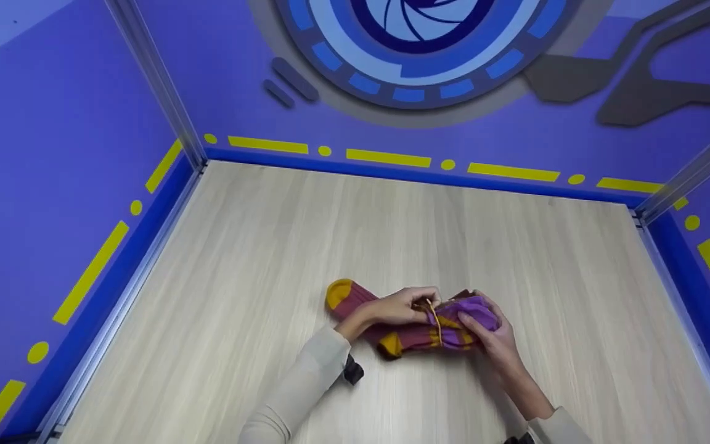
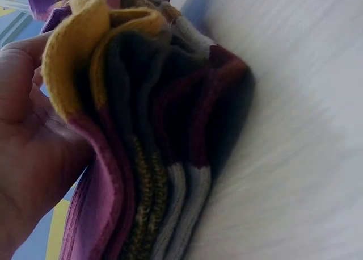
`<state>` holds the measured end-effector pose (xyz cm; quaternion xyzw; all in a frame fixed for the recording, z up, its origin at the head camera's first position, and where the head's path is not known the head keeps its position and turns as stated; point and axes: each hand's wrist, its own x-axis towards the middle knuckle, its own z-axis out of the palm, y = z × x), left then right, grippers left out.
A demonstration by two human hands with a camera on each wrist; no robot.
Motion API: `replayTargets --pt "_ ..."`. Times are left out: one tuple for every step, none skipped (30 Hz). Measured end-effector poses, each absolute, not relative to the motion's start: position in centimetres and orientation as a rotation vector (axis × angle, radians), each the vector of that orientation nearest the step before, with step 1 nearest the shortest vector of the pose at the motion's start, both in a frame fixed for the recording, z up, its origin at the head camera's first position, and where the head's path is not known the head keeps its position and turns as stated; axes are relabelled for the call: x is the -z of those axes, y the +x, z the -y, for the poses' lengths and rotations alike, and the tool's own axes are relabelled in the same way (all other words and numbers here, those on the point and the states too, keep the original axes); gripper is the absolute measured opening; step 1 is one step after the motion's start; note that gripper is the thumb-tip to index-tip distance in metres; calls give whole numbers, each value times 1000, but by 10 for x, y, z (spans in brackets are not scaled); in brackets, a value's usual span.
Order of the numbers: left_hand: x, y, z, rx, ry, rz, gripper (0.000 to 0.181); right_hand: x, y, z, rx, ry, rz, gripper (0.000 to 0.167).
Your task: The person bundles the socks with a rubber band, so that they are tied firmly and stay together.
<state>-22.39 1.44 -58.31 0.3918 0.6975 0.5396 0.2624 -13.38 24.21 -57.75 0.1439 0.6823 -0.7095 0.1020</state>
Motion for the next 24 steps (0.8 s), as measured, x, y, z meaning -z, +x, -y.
replayTargets --pt "583 -224 -14 -1449 1068 -1899 15 577 -134 -243 2092 436 -2013 68" --pt "583 -223 -14 -1441 1073 -1906 15 576 -134 -243 2089 450 -2015 66" --pt "583 -223 -13 -1436 1078 -1910 15 576 -135 -243 2084 465 -2020 64" --pt "583 -223 -13 -1432 1083 -1914 16 575 -134 -244 2083 479 -2022 63" --pt "582 -223 -12 -1427 1090 -1924 17 575 -134 -244 2082 488 -2032 62" --pt "582 -224 -12 -1416 1104 -1935 18 575 -134 -245 2076 493 -2048 60" --pt "581 -224 -11 -1405 1119 -1948 19 574 -134 -245 2070 493 -2061 59" --pt "580 -224 -10 -1392 1136 -1961 20 574 -133 -246 2059 497 -2077 58" --pt "580 -225 -9 -1378 1153 -1977 21 574 -132 -247 2046 501 -2089 57" --pt "579 -225 -8 -1366 1164 -1994 22 574 -132 -248 2034 504 -2096 57" --pt "579 -225 -7 -1352 1172 -2007 24 575 -131 -249 2022 508 -2095 57" --pt "578 -225 -6 -1341 1178 -2014 25 575 -130 -250 2011 512 -2086 57" --pt "577 -226 -5 -1332 1180 -2019 25 576 -130 -251 2002 518 -2072 58" --pt "577 -226 -3 -1327 1180 -2019 26 577 -129 -253 1995 528 -2058 61" --pt "577 -226 -2 -1326 1178 -2017 26 577 -129 -253 1991 535 -2038 64" --pt "577 -226 -1 -1327 1175 -2013 26 578 -128 -254 1988 545 -2021 67" --pt "577 -226 0 -1325 1174 -2007 25 578 -128 -255 1983 553 -2012 69" --pt "577 -226 0 -1327 1170 -2002 24 578 -128 -255 1977 557 -2005 71" --pt "577 -227 1 -1334 1161 -1991 23 578 -128 -256 1971 563 -2002 74" --pt "577 -227 1 -1350 1145 -1974 22 578 -129 -257 1968 563 -1998 75" --pt "577 -228 2 -1368 1127 -1963 21 578 -129 -257 1968 561 -1995 75" --pt "577 -228 3 -1384 1106 -1956 20 577 -130 -258 1972 564 -1993 74" --pt "577 -228 4 -1402 1086 -1950 19 577 -130 -258 1979 564 -1988 73" --pt "576 -229 5 -1423 1066 -1946 18 577 -131 -259 1987 563 -1984 71"
